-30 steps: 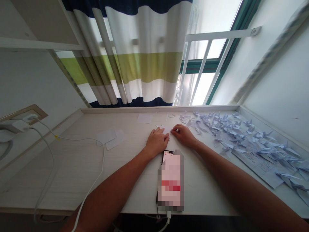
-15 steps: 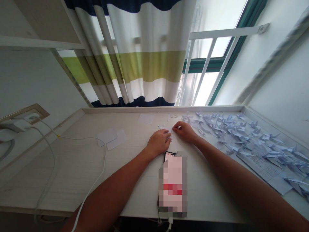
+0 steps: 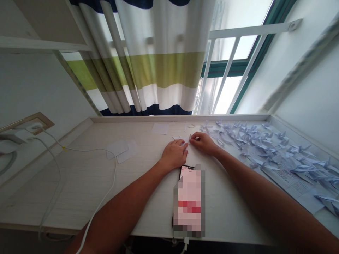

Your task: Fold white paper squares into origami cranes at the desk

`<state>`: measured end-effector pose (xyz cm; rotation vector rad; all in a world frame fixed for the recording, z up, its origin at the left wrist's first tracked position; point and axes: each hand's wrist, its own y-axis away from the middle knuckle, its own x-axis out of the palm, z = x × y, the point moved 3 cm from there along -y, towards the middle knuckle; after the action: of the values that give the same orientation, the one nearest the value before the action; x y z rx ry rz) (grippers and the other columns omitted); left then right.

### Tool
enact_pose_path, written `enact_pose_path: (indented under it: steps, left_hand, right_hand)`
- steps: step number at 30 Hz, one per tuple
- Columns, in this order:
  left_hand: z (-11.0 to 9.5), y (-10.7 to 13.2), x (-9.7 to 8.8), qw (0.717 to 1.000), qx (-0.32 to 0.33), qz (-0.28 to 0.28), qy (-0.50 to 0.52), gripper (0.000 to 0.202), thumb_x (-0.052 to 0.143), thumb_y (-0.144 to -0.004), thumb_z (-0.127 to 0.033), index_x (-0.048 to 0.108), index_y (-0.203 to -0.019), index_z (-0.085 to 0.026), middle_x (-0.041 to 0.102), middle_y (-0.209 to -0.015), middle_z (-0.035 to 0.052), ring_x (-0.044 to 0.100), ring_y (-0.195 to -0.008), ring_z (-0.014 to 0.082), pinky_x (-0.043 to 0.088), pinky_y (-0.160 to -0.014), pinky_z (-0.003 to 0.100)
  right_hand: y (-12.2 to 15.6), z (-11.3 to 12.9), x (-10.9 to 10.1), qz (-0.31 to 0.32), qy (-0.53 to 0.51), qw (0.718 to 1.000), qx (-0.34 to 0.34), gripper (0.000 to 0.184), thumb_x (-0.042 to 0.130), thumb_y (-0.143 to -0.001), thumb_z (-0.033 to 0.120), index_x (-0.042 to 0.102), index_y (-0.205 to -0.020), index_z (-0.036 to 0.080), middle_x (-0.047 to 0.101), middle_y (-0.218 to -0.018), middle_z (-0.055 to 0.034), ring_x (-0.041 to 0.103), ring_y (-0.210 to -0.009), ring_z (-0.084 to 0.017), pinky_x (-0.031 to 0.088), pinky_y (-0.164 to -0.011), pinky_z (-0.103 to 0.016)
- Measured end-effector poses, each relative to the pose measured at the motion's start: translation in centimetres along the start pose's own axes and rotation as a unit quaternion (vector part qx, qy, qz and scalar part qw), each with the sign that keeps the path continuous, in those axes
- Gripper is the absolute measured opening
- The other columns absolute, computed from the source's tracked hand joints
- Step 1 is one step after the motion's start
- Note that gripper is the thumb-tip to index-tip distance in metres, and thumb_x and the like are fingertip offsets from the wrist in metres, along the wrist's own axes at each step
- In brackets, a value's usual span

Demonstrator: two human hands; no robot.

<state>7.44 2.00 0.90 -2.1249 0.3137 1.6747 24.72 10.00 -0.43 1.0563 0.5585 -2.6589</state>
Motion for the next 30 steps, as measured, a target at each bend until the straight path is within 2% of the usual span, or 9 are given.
enact_pose_path:
  steps: [7,16,21,24,28,30]
  left_hand:
    - [0.1,-0.1,0.0,1.000,-0.003,0.010,0.003,0.043,0.046,-0.098,-0.032,0.063,-0.136,-0.023,0.060,-0.144,0.0093,0.054,-0.133,0.0280,0.040,-0.117,0.043]
    - [0.0,-0.1,0.0,1.000,0.007,0.002,0.008,0.043,0.046,-0.098,-0.030,0.063,-0.135,-0.019,0.060,-0.145,0.0108,0.053,-0.134,0.0284,0.040,-0.116,0.044]
    - [0.2,0.0,0.2,1.000,0.002,-0.004,0.012,0.042,0.047,-0.098,-0.032,0.064,-0.135,-0.021,0.061,-0.144,0.0092,0.054,-0.132,0.0277,0.041,-0.116,0.043]
    - [0.6,0.0,0.4,1.000,-0.002,-0.015,0.024,0.039,0.047,-0.099,-0.035,0.067,-0.131,-0.024,0.063,-0.140,0.0068,0.055,-0.128,0.0265,0.040,-0.117,0.042]
    - [0.9,0.1,0.6,0.999,-0.011,-0.033,0.037,0.040,0.050,-0.099,-0.037,0.068,-0.132,-0.024,0.063,-0.140,0.0066,0.055,-0.128,0.0264,0.038,-0.118,0.042]
    - [1.0,0.0,0.8,0.999,-0.012,-0.034,0.040,0.041,0.048,-0.100,-0.039,0.067,-0.133,-0.024,0.062,-0.142,0.0072,0.054,-0.129,0.0270,0.039,-0.117,0.043]
  right_hand:
    - [-1.3,-0.6,-0.4,-0.043,0.033,0.998,0.031,0.012,0.066,-0.083,0.024,0.074,-0.075,0.017,0.078,-0.082,-0.0073,0.069,-0.077,-0.021,0.052,-0.077,-0.032]
    - [-3.4,-1.6,-1.2,-0.095,0.057,0.992,0.055,0.014,0.067,-0.084,0.023,0.074,-0.074,0.018,0.077,-0.078,-0.0059,0.067,-0.073,-0.020,0.051,-0.077,-0.031]
    - [-4.8,-2.7,-3.7,-0.203,0.086,0.970,0.101,0.018,0.060,-0.090,0.025,0.074,-0.084,0.015,0.075,-0.086,-0.0119,0.066,-0.080,-0.025,0.051,-0.082,-0.039]
    - [-4.1,-2.3,-5.1,-0.233,0.108,0.962,0.092,0.014,0.063,-0.088,0.021,0.074,-0.093,0.014,0.074,-0.093,-0.0131,0.066,-0.086,-0.027,0.051,-0.086,-0.041]
    - [-0.6,0.0,-4.0,-0.159,0.175,0.972,0.012,0.024,0.056,-0.096,0.023,0.077,-0.102,0.014,0.071,-0.110,-0.0172,0.064,-0.106,-0.033,0.050,-0.096,-0.047]
    - [1.6,1.2,-2.5,-0.073,0.156,0.985,-0.031,0.024,0.055,-0.097,0.023,0.077,-0.105,0.017,0.073,-0.110,-0.0147,0.066,-0.104,-0.031,0.051,-0.095,-0.045]
